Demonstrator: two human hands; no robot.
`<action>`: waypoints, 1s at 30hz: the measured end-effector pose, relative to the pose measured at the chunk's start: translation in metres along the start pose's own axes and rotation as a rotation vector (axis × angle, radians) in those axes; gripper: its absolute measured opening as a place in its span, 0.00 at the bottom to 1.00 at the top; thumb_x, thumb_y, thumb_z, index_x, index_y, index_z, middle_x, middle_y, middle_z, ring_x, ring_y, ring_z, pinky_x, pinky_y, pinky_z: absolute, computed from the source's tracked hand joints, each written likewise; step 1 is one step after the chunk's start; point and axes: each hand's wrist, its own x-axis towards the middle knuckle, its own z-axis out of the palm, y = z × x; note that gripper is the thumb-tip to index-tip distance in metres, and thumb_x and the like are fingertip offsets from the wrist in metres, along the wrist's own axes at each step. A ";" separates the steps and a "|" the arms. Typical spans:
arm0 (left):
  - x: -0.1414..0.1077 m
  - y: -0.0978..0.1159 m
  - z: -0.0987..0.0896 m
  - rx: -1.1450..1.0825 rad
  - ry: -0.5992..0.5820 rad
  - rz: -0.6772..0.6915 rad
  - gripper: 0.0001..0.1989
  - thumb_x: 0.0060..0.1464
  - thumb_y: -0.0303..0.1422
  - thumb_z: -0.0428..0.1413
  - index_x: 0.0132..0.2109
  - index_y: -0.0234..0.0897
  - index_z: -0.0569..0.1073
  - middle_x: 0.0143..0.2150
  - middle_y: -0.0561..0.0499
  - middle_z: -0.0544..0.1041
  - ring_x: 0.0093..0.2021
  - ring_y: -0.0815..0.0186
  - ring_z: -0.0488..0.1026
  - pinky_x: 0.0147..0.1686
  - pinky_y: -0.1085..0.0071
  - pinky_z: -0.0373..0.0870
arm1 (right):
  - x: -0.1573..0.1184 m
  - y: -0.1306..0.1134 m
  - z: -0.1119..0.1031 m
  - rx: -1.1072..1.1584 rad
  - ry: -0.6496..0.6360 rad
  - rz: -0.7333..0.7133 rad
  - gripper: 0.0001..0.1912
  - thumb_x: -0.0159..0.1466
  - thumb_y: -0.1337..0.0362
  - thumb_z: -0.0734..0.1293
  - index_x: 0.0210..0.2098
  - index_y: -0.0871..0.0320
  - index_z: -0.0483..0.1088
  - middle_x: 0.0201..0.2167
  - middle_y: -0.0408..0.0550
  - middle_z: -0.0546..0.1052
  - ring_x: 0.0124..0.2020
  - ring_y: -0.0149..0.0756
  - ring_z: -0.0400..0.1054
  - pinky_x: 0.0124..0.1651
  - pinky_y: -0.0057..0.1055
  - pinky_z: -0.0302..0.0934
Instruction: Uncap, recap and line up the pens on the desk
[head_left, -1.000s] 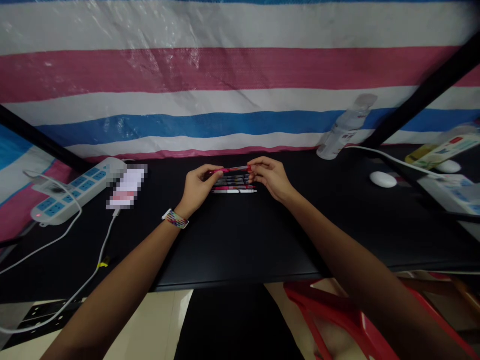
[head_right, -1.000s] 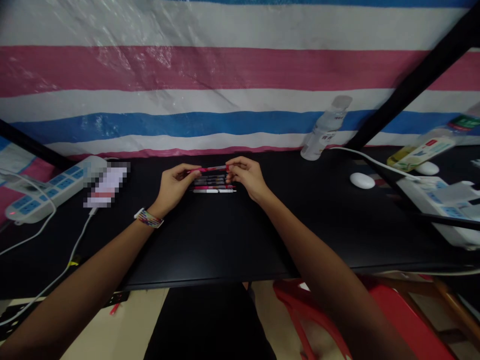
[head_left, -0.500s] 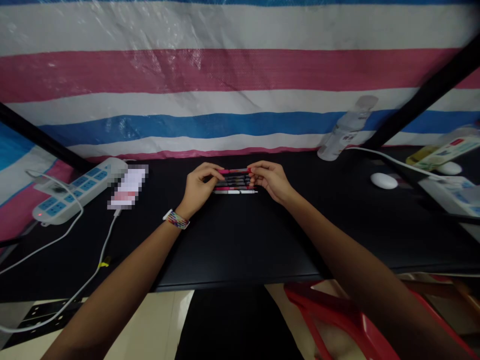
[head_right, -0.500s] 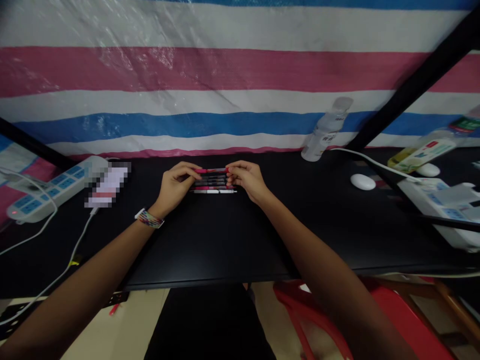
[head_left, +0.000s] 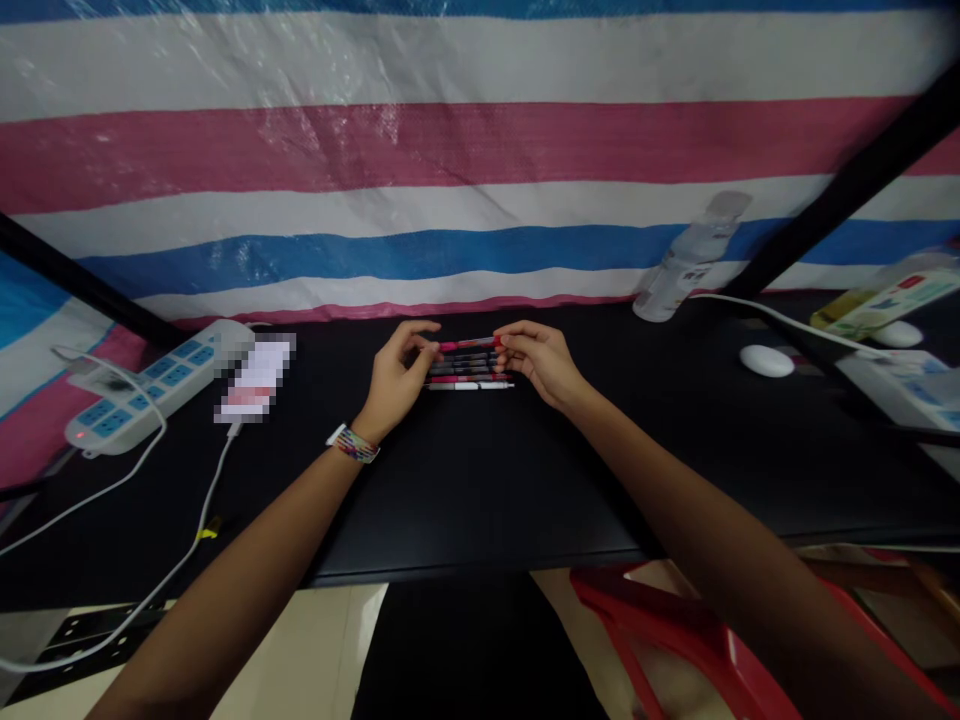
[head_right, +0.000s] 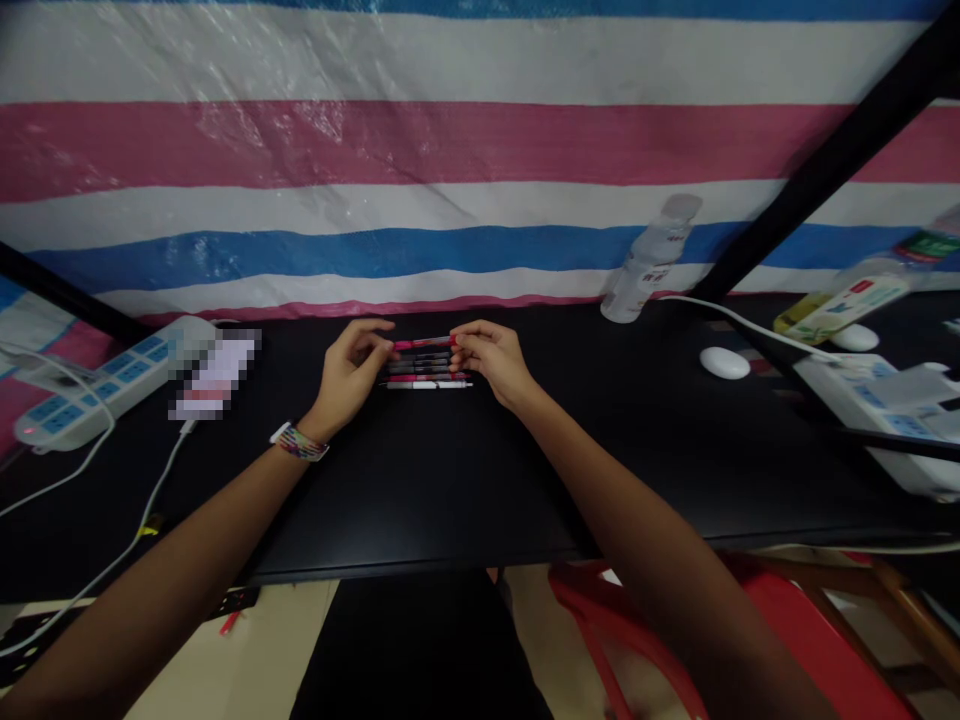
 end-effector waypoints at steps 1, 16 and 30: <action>0.000 0.000 0.000 -0.011 -0.003 0.026 0.16 0.66 0.36 0.64 0.59 0.43 0.77 0.45 0.48 0.84 0.47 0.60 0.82 0.50 0.62 0.78 | 0.000 0.000 0.000 0.008 0.005 -0.003 0.09 0.57 0.58 0.81 0.34 0.53 0.82 0.30 0.46 0.79 0.30 0.37 0.73 0.41 0.44 0.77; 0.001 -0.001 0.000 0.051 0.020 -0.017 0.14 0.67 0.40 0.63 0.56 0.42 0.81 0.50 0.46 0.86 0.53 0.57 0.83 0.54 0.59 0.77 | -0.001 0.001 0.002 0.008 -0.011 -0.024 0.09 0.59 0.59 0.80 0.37 0.54 0.81 0.30 0.45 0.78 0.30 0.35 0.73 0.42 0.43 0.75; 0.002 -0.003 -0.003 0.068 0.017 -0.010 0.06 0.62 0.37 0.68 0.45 0.46 0.88 0.44 0.48 0.88 0.45 0.56 0.81 0.52 0.54 0.78 | 0.002 0.003 -0.002 0.042 0.023 0.038 0.07 0.59 0.61 0.79 0.34 0.56 0.81 0.29 0.48 0.78 0.30 0.37 0.73 0.43 0.44 0.77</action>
